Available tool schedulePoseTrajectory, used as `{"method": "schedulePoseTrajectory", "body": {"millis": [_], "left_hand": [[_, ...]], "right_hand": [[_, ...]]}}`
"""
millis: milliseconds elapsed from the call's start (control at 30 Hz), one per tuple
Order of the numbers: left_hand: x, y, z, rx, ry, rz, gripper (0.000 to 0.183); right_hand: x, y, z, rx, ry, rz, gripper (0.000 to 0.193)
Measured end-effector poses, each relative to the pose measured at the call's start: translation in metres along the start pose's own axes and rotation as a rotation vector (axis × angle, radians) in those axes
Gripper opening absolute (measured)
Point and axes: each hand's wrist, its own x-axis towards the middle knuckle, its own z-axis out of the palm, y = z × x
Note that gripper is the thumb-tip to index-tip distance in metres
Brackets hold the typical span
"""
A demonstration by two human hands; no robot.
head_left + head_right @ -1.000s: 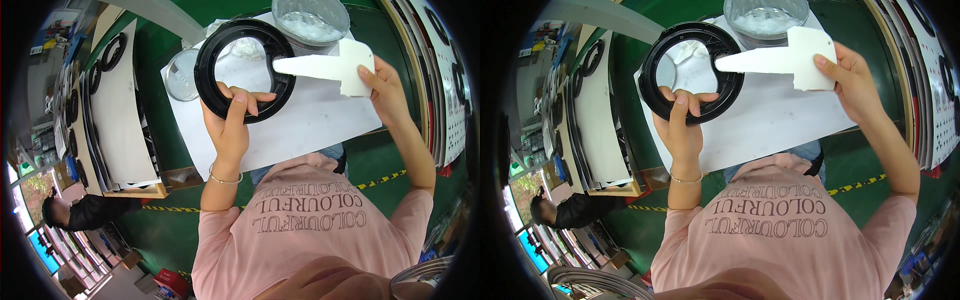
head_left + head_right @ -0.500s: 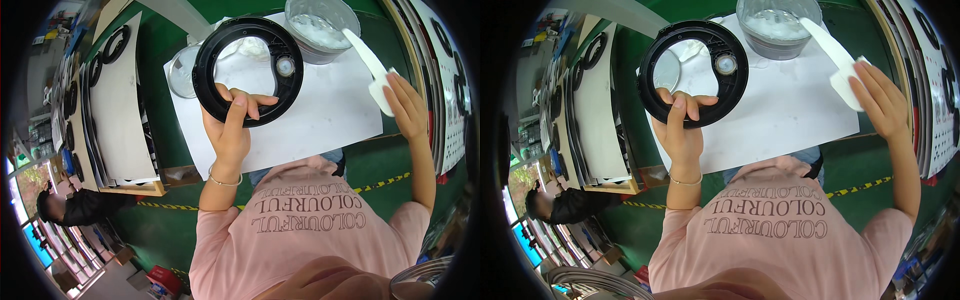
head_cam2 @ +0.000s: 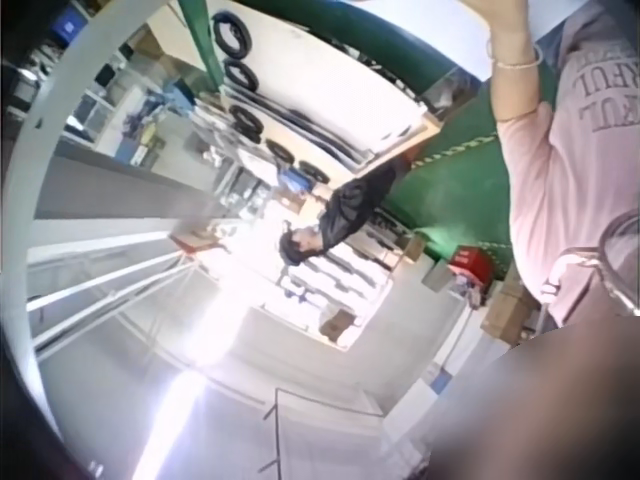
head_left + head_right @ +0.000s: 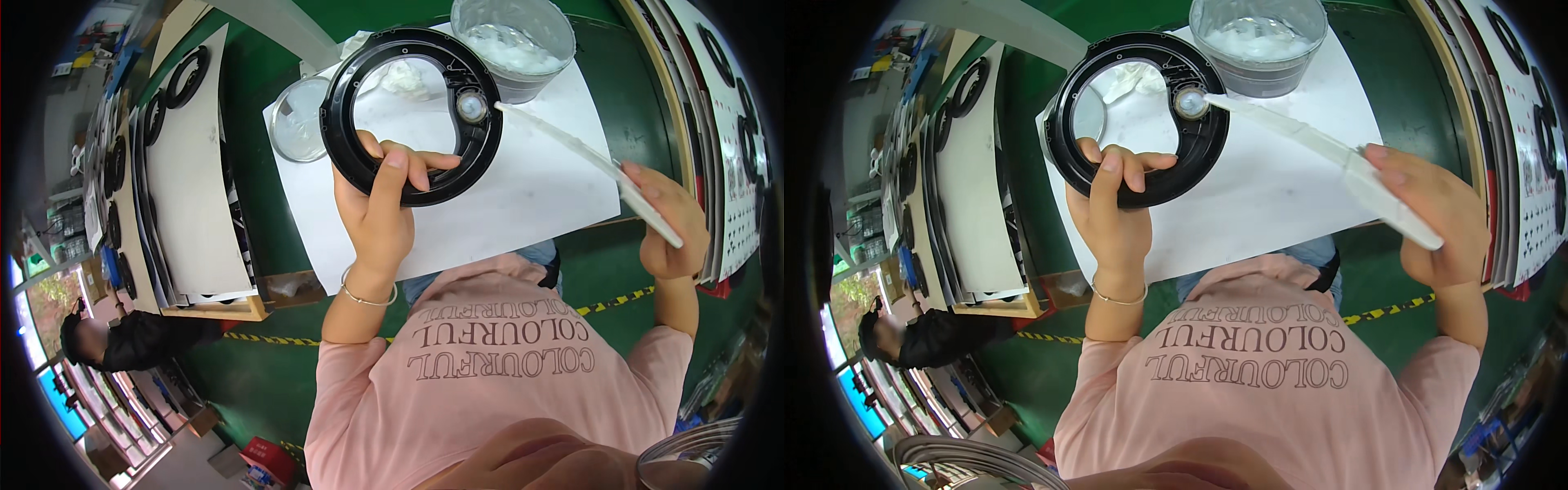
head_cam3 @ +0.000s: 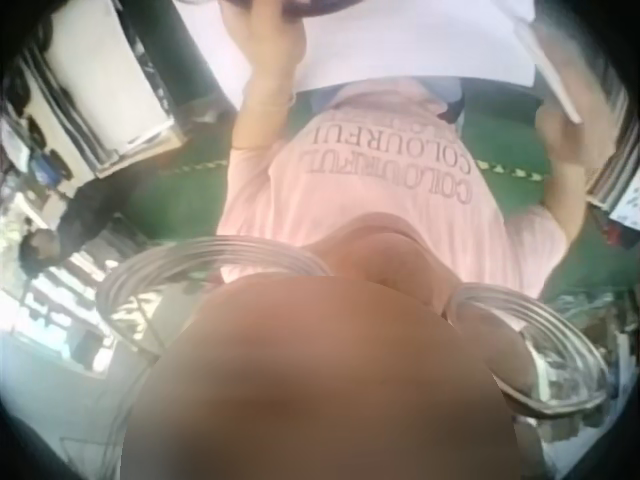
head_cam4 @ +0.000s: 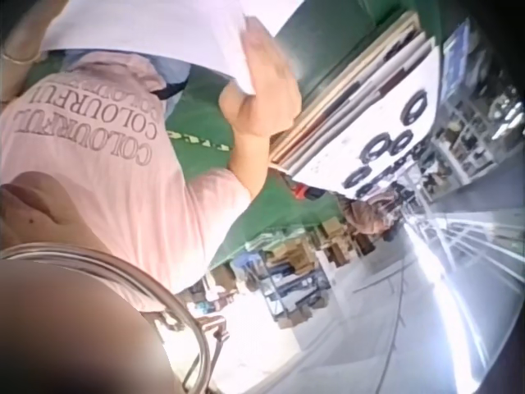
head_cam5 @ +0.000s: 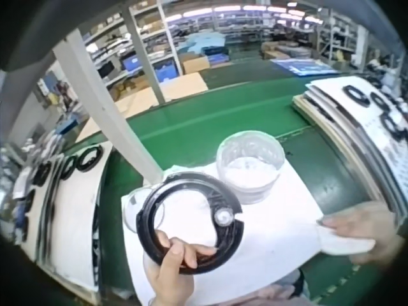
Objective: Applying white thermal paste or adhesive to black plastic rings using a small plastic spatula on a manufacturing workbench.
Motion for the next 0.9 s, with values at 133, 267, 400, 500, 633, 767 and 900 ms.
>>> {"method": "schedulePoseTrajectory", "body": {"millis": [133,267,400,500,633,767,900], "left_hand": [[-0.002,0.002,0.000,-0.024,0.050,-0.040,0.010],[-0.003,-0.001,-0.002,0.025,-0.011,-0.004,0.010],[-0.002,-0.002,-0.001,0.027,-0.044,0.004,0.011],[-0.002,-0.002,-0.002,0.038,-0.061,0.007,0.012],[-0.002,-0.002,-0.004,0.049,-0.071,0.023,0.012],[-0.003,0.000,-0.002,0.051,-0.055,0.013,0.013],[-0.002,-0.001,-0.002,0.053,-0.046,0.016,0.013]], "right_hand": [[0.010,-0.004,0.004,-0.120,-0.128,-0.130,0.027],[-0.008,0.003,0.010,0.061,0.063,0.224,0.023],[-0.001,0.004,0.013,0.289,0.194,0.503,0.023],[-0.001,0.006,0.015,0.375,0.179,0.531,0.027],[0.001,0.011,0.016,0.376,0.206,0.548,0.028],[-0.001,0.015,0.013,0.367,0.301,0.599,0.029],[-0.001,0.013,0.013,0.382,0.198,0.593,0.029]]}}
